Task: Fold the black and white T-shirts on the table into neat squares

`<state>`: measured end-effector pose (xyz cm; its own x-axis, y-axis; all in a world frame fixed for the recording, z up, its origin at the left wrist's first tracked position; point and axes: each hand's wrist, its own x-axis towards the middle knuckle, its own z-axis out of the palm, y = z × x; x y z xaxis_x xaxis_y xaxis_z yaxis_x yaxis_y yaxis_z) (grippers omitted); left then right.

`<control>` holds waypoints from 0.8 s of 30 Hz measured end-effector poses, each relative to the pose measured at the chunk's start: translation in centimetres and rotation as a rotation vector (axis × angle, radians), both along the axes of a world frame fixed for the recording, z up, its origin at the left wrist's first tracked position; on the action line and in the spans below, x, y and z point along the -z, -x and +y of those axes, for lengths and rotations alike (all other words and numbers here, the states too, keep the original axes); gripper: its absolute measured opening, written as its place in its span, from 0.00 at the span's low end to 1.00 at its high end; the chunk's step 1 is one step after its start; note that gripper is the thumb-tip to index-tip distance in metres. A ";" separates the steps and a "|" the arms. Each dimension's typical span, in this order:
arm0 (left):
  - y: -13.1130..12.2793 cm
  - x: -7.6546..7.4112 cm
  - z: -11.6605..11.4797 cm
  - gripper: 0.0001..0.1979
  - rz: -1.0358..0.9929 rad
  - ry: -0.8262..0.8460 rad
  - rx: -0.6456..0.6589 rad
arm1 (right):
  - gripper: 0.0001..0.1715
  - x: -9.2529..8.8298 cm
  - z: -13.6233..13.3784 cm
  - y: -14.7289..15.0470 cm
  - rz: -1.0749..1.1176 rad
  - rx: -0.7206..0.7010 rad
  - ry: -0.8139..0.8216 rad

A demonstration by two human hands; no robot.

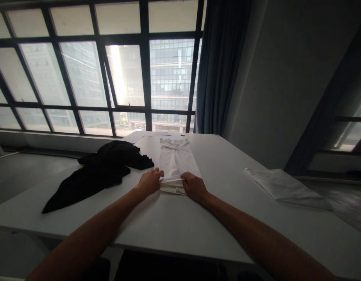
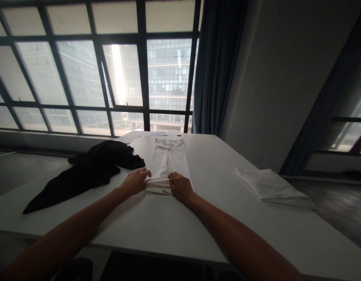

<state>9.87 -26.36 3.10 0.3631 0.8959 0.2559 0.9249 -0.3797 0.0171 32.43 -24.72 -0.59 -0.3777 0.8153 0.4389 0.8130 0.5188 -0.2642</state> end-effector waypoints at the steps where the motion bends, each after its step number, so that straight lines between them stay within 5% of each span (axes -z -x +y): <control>1: 0.2 0.1 0.2 0.19 0.008 0.008 0.092 | 0.11 -0.1 0.0 -0.1 -0.013 -0.005 0.009; 4: 1.0 0.3 0.6 0.23 0.004 0.046 0.389 | 0.09 -0.1 0.0 -0.3 -0.032 -0.042 0.017; 6: 1.6 0.3 0.9 0.21 -0.039 0.076 0.461 | 0.08 0.0 0.0 -0.5 -0.032 -0.094 0.007; 14: 3.8 -0.2 1.1 0.11 -0.093 0.125 0.433 | 0.27 -0.6 -0.2 -1.4 -0.133 -0.225 0.033; 24: 4.5 -0.7 1.1 0.04 -0.110 0.314 0.437 | 0.16 -3.9 -0.5 -5.0 -0.180 -0.236 0.286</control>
